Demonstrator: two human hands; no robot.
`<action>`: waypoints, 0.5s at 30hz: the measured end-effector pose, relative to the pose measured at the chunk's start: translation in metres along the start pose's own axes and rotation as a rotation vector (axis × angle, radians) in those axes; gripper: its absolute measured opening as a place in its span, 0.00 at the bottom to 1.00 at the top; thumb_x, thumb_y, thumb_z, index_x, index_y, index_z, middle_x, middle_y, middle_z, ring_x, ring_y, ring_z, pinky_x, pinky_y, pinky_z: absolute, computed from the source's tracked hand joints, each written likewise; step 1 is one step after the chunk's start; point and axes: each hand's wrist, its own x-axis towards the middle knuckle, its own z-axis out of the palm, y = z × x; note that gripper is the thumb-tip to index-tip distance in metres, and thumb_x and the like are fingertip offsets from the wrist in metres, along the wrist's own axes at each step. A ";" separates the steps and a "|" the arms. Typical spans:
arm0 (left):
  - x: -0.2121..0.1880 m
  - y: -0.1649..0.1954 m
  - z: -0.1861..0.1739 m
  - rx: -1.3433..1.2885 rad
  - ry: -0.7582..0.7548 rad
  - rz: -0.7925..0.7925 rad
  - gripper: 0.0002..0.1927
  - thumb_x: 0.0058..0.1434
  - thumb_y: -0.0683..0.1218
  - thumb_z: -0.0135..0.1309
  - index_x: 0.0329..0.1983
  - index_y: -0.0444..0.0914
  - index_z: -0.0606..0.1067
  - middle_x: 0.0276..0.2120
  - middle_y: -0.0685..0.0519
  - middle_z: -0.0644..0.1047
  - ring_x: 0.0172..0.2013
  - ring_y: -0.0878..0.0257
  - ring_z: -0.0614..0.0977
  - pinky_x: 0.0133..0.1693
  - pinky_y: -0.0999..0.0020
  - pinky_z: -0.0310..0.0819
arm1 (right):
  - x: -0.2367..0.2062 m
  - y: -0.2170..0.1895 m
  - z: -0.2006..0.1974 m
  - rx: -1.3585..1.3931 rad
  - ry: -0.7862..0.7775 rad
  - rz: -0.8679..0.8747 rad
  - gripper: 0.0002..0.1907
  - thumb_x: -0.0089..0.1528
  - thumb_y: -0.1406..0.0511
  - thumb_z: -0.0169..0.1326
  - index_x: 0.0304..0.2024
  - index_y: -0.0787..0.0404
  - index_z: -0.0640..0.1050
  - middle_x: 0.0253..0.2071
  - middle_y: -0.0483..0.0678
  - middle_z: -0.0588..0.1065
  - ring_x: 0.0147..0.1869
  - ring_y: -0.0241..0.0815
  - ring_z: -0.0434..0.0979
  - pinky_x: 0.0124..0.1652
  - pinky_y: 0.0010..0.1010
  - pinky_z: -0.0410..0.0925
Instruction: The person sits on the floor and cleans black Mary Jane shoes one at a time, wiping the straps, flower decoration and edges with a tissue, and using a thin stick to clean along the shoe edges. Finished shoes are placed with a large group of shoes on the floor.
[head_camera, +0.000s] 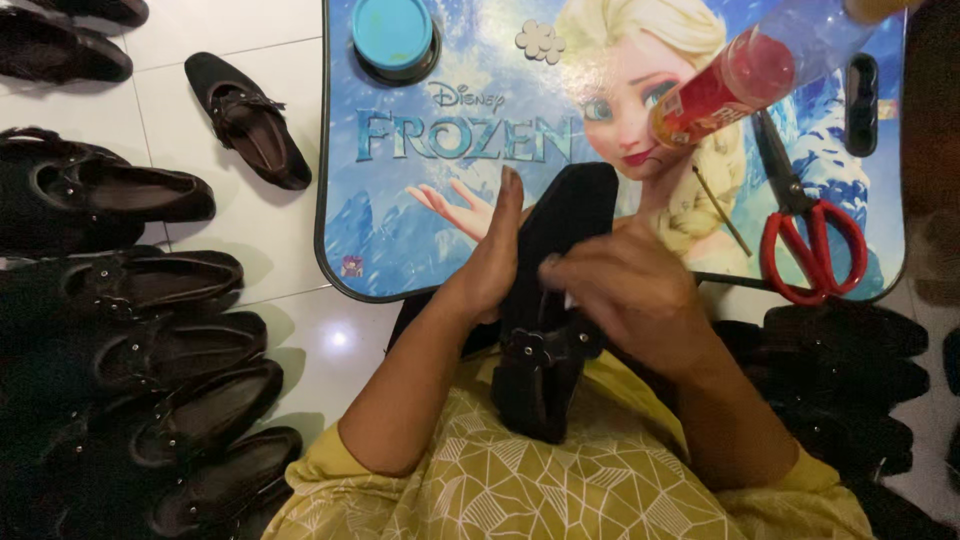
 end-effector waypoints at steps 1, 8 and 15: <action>0.000 -0.003 0.002 0.116 0.043 0.085 0.50 0.66 0.75 0.22 0.79 0.36 0.42 0.77 0.46 0.48 0.75 0.55 0.50 0.70 0.60 0.43 | 0.005 0.002 -0.002 -0.048 0.089 0.134 0.12 0.59 0.76 0.65 0.44 0.61 0.84 0.42 0.49 0.79 0.44 0.46 0.78 0.38 0.30 0.71; 0.002 -0.010 0.014 0.445 -0.037 0.213 0.42 0.75 0.68 0.25 0.69 0.27 0.61 0.63 0.43 0.67 0.64 0.58 0.66 0.69 0.65 0.52 | -0.009 -0.014 -0.021 0.003 0.232 0.192 0.13 0.61 0.76 0.66 0.46 0.61 0.81 0.45 0.49 0.78 0.45 0.44 0.79 0.42 0.32 0.72; -0.005 -0.003 0.032 0.245 -0.074 0.161 0.38 0.72 0.67 0.30 0.65 0.31 0.61 0.51 0.50 0.68 0.53 0.64 0.70 0.57 0.70 0.66 | -0.016 -0.011 -0.005 0.011 -0.014 -0.017 0.15 0.53 0.75 0.67 0.43 0.60 0.84 0.39 0.50 0.76 0.39 0.46 0.77 0.38 0.34 0.70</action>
